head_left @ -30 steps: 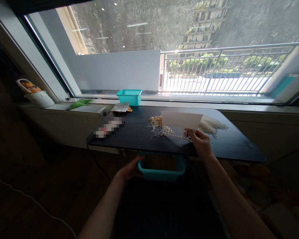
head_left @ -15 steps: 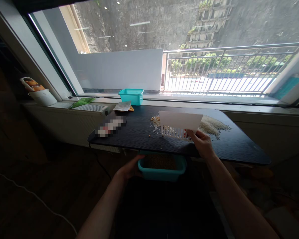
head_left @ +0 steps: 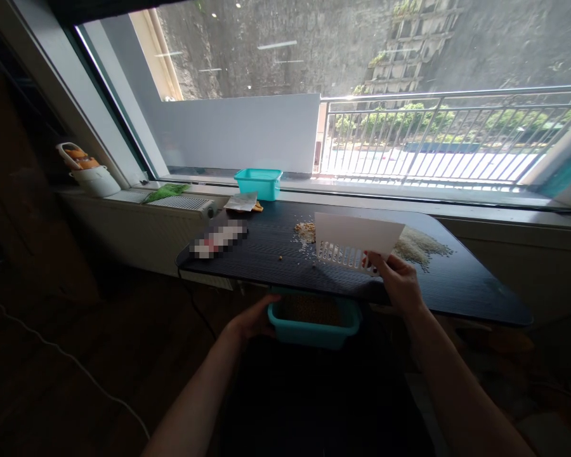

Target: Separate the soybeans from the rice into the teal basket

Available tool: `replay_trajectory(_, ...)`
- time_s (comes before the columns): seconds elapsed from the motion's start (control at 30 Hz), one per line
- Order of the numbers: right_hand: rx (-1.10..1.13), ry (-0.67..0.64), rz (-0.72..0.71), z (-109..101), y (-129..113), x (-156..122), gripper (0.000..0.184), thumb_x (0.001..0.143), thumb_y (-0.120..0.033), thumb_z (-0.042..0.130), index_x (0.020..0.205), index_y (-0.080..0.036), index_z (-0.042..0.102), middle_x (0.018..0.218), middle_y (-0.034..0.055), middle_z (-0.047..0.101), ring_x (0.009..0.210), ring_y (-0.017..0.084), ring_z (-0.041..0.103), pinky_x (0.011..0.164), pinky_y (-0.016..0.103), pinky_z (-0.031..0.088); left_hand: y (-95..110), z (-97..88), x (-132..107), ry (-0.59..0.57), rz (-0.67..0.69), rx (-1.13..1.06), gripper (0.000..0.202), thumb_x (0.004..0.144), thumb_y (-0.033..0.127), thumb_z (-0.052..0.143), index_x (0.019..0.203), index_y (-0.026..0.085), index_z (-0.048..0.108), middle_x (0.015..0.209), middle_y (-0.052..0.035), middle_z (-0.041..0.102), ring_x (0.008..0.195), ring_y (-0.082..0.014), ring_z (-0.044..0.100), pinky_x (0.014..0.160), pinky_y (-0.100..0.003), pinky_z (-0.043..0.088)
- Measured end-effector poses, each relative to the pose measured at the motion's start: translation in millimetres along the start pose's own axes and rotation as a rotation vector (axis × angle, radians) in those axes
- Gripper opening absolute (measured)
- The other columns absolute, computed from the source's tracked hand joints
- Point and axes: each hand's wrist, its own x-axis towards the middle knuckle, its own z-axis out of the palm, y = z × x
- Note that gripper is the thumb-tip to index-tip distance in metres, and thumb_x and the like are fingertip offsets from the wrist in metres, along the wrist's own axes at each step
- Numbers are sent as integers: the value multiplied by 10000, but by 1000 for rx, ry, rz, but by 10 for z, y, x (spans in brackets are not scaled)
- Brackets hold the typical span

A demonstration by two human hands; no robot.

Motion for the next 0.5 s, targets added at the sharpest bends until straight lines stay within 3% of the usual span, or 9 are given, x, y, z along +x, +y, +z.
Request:
replay_trajectory(0.1,22,8,-13,35,-51,-8,288,630,-465,728,730,-195,733,640,10,682,573,140,575,577,276,457,12,-17,-1,-1,1,-11,480,709,458,604,1101,183,590,1036,-90,663,885,-258,624,716,-434,522)
replay_trajectory(0.2,5,-68,-42,188,-150,-20,305,636,-484,720,724,-192,732,653,18,682,584,143,575,570,272,457,33,-76,-44,10,-6,-21,503,702,497,596,1096,184,581,1001,-88,669,873,-267,632,733,-461,518)
replay_trajectory(0.33,-53,-235,-78,559,-206,-8,342,675,-509,672,712,-173,719,620,19,646,558,133,531,527,260,420,45,-215,-184,48,-14,-30,538,676,548,593,1059,169,588,878,-75,680,799,-255,642,718,-446,522)
replay_trajectory(0.5,-46,-334,-112,1026,-123,52,357,679,-517,651,727,-170,721,647,9,635,608,140,534,559,257,413,42,-360,-376,106,-15,-19,511,665,537,612,982,136,615,724,-55,665,692,-226,634,654,-386,527)
